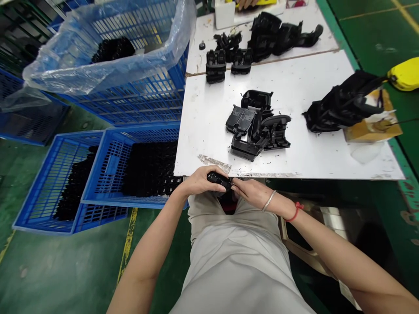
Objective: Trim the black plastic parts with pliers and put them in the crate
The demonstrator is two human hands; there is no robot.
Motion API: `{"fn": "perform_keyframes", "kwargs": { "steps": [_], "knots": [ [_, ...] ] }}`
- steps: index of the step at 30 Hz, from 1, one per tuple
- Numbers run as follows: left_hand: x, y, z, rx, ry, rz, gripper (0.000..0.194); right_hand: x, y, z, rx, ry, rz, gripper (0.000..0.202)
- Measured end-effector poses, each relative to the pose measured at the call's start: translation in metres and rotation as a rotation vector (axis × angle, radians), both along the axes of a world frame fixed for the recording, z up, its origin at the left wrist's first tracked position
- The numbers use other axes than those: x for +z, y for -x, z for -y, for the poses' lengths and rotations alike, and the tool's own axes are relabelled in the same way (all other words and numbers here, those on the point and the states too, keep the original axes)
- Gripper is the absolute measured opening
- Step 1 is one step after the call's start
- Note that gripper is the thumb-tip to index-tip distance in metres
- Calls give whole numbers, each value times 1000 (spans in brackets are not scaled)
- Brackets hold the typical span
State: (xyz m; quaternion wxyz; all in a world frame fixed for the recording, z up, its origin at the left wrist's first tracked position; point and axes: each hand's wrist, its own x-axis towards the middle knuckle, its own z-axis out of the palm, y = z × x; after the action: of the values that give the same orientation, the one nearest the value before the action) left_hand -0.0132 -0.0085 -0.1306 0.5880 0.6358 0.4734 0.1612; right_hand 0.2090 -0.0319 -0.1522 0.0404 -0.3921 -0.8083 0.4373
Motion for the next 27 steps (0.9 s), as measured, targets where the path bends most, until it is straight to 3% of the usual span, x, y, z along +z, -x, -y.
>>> {"fn": "perform_keyframes", "kwargs": {
  "steps": [7, 16, 24, 27],
  "knots": [
    [-1, 1, 2, 13, -7, 3, 41, -17, -16, 5, 16, -41, -15, 26],
    [-5, 2, 4, 32, -7, 37, 43, -14, -20, 20, -131, -153, 60, 26],
    [-9, -2, 29, 125, -160, 144, 40, -6, -1, 29, -353, 8, -250, 27],
    [-3, -3, 43, 135, -190, 136, 40, -4, 9, 36, -400, 172, -376, 31]
  ]
}}
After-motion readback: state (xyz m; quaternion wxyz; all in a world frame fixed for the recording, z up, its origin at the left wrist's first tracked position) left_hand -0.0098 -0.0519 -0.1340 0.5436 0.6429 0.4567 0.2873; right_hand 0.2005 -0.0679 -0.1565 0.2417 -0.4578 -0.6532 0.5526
